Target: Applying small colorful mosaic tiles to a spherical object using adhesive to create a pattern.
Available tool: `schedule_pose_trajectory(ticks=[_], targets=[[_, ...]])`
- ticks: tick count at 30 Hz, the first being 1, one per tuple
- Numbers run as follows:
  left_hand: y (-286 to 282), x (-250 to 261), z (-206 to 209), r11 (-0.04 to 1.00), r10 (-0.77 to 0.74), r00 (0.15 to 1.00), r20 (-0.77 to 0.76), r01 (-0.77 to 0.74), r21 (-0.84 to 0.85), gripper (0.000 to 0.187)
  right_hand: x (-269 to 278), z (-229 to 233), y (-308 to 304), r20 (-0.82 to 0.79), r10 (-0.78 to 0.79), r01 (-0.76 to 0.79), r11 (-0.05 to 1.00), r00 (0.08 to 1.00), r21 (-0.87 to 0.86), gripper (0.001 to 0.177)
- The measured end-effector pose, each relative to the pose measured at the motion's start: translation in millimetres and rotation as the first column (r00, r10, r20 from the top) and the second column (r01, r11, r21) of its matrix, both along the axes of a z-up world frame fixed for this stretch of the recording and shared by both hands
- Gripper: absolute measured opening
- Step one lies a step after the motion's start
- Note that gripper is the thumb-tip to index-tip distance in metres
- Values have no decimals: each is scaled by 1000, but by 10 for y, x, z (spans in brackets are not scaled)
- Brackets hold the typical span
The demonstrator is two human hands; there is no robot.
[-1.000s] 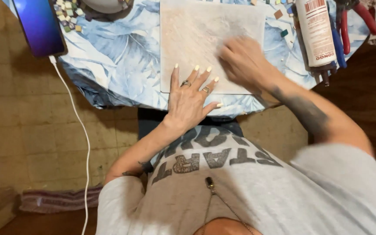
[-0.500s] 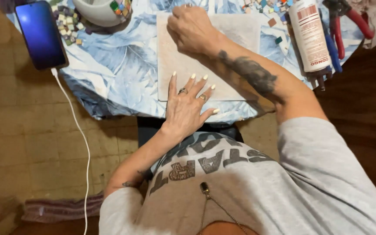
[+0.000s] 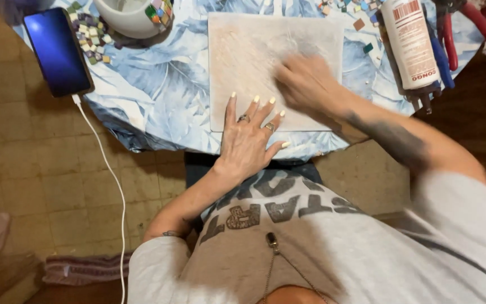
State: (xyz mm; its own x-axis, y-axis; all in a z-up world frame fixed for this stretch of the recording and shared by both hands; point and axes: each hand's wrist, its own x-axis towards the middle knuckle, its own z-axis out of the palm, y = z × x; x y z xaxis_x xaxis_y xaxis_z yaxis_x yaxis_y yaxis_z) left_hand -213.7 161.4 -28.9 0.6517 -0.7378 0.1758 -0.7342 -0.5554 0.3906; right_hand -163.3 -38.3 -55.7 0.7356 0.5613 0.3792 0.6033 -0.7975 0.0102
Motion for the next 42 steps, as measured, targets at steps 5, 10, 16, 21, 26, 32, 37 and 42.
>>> schedule_pose_trajectory(ticks=[5,10,16,21,26,32,37,42], targets=[[-37,-3,-8,1000,24,999,-27,-23,15,49,1072,-183,594,285,107,-120,992,953,28,14],[-24,-8,-59,999,28,999,-31,-28,18,50,-66,273,-91,37,193,-191,980,980,-59,13],[-49,2,49,1000,3,1000,2,-3,-2,47,-964,381,-712,-295,-4,-18,997,956,-72,14],[-180,-53,134,971,71,997,4,-68,-230,39,-909,344,-268,-500,93,224,814,861,536,24],[-276,-118,91,831,162,983,-81,-180,-527,23,-876,460,97,-473,85,328,613,877,719,25],[-296,-149,152,757,143,981,-134,-196,-623,21,-872,501,213,-445,48,347,555,894,756,26],[-305,-147,163,749,159,979,-129,-205,-630,20,-878,502,254,-443,22,360,549,896,754,27],[-270,-147,134,759,149,984,-96,-176,-627,20,-889,428,176,-418,-21,350,588,908,730,26]])
